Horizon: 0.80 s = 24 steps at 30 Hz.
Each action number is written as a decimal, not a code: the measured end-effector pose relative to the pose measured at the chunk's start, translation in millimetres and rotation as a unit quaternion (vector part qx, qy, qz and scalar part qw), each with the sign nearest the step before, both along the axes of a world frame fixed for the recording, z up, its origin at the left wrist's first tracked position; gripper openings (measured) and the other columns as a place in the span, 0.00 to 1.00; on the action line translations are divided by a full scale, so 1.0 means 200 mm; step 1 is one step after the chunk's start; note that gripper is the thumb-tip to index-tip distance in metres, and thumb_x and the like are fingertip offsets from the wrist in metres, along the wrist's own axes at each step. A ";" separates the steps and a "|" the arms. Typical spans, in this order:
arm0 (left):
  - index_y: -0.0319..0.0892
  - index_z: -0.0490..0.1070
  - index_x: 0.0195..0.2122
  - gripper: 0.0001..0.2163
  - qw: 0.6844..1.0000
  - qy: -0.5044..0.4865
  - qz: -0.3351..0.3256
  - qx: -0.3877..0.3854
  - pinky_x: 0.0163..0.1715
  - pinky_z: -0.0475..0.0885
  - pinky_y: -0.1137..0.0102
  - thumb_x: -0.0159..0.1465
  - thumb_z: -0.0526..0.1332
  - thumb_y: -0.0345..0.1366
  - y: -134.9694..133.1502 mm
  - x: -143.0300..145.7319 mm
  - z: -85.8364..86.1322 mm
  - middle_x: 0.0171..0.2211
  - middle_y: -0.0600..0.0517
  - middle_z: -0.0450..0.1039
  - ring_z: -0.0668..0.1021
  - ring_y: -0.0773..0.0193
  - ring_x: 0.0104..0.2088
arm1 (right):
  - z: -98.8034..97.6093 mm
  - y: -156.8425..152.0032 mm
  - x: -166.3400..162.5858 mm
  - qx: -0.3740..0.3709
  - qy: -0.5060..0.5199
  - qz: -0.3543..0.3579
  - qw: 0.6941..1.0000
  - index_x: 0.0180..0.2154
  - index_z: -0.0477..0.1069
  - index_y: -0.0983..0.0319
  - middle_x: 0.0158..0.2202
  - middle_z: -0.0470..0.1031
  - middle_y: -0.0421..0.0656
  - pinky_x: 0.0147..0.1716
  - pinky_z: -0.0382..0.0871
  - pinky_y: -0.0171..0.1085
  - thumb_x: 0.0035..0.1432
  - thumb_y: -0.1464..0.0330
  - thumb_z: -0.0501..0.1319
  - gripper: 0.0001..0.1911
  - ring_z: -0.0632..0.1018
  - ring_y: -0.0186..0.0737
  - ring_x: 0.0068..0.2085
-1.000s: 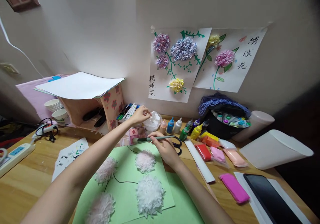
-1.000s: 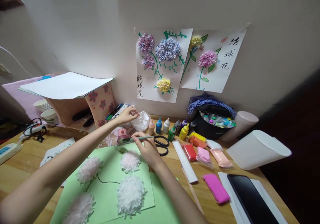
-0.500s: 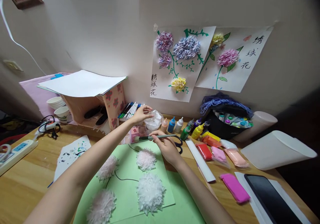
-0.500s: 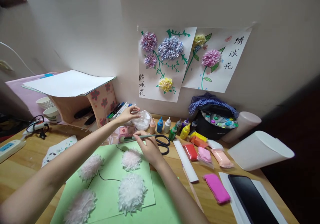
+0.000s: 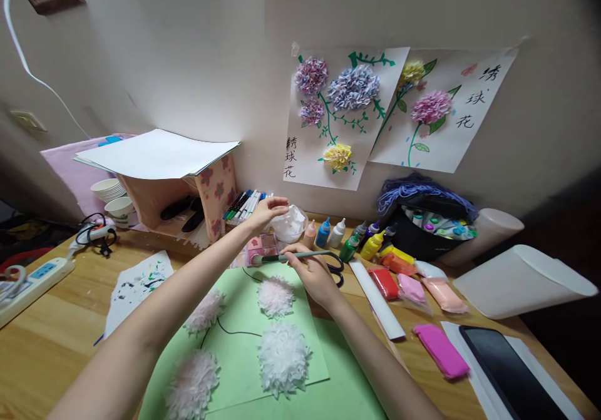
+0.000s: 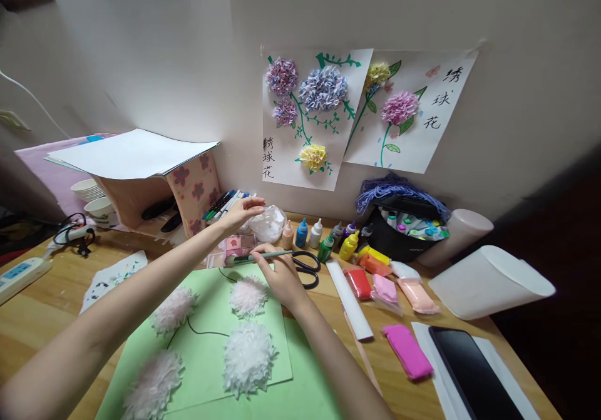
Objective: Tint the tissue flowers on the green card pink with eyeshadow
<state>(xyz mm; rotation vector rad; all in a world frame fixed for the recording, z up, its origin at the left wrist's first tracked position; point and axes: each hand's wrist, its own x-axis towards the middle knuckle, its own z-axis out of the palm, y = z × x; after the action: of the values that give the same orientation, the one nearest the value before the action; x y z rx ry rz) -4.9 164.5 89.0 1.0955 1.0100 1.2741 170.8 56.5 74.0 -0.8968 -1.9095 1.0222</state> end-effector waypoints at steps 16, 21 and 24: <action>0.36 0.72 0.25 0.16 1.000 -0.026 -0.006 0.012 0.41 0.68 0.68 0.47 0.71 0.44 -0.19 0.02 0.13 0.27 0.51 0.72 0.73 0.68 0.31 | -0.03 0.00 -0.01 0.011 0.005 -0.002 1.000 0.38 0.72 0.57 0.32 0.75 0.40 0.37 0.67 0.36 0.64 0.59 0.52 0.13 0.75 0.39 0.35; 0.40 0.76 0.33 0.15 0.992 -0.047 -0.029 0.116 0.41 0.69 0.68 0.60 0.60 0.48 -0.69 0.11 0.37 0.36 0.48 0.74 0.74 0.64 0.36 | -0.03 -0.01 -0.01 0.014 0.010 -0.006 1.000 0.38 0.71 0.58 0.32 0.75 0.41 0.37 0.68 0.38 0.64 0.58 0.51 0.14 0.75 0.42 0.35; 0.45 0.77 0.38 0.14 0.979 -0.034 -0.008 0.199 0.40 0.69 0.65 0.64 0.56 0.47 -1.13 0.13 0.49 0.32 0.48 0.72 0.74 0.61 0.35 | -0.03 -0.01 -0.01 0.032 0.007 0.003 0.999 0.39 0.72 0.58 0.34 0.76 0.43 0.39 0.68 0.40 0.63 0.59 0.51 0.14 0.75 0.45 0.37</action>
<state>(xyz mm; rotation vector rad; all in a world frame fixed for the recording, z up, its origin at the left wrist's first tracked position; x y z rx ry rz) 21.7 -61.6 188.0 1.3476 0.7066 1.5311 168.8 53.5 68.2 -0.8456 -1.9236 0.9644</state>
